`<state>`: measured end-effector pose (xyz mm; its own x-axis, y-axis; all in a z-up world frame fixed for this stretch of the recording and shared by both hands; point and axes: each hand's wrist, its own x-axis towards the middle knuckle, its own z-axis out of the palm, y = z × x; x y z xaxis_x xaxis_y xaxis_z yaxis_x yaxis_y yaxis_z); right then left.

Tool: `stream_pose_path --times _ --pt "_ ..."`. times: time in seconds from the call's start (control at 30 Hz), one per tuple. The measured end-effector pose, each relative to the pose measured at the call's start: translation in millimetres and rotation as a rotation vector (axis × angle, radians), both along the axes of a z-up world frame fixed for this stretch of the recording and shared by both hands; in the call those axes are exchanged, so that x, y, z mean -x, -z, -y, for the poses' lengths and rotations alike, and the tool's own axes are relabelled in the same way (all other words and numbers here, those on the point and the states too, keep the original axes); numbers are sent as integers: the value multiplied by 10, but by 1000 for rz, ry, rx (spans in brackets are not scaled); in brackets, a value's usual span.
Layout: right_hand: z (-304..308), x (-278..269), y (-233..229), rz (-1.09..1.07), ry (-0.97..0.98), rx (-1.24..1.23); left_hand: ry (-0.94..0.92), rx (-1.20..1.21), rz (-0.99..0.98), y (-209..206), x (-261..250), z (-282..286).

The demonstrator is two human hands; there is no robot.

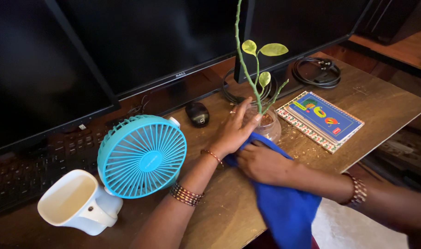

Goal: The person wipes a white mug with a blue cloth, then wipes a glass vase containing a plant, and finally wipes the screen of a computer monitor. The person uses a blue cloth throughout the cleaning process.

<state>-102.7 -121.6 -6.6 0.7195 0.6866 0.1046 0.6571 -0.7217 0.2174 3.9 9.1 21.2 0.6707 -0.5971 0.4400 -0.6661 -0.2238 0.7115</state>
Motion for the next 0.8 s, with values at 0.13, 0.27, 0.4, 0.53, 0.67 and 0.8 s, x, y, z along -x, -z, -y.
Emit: stream_pose_path --times 0.13,0.27,0.4,0.53,0.67,0.8 --pt "158 307 -167 70 -97 -154 15 25 34 16 -3 15" --pt "285 517 -211 200 -85 -252 40 45 -13 39 -12 44" --pt "395 607 -175 151 48 -377 83 93 -18 66 -16 59" --pt "489 639 -162 86 103 -505 81 93 -44 78 -12 75" --pt "537 632 -133 73 151 -650 99 126 -77 100 -12 96" --pt "640 589 -81 159 284 -739 122 145 -103 109 -23 98"
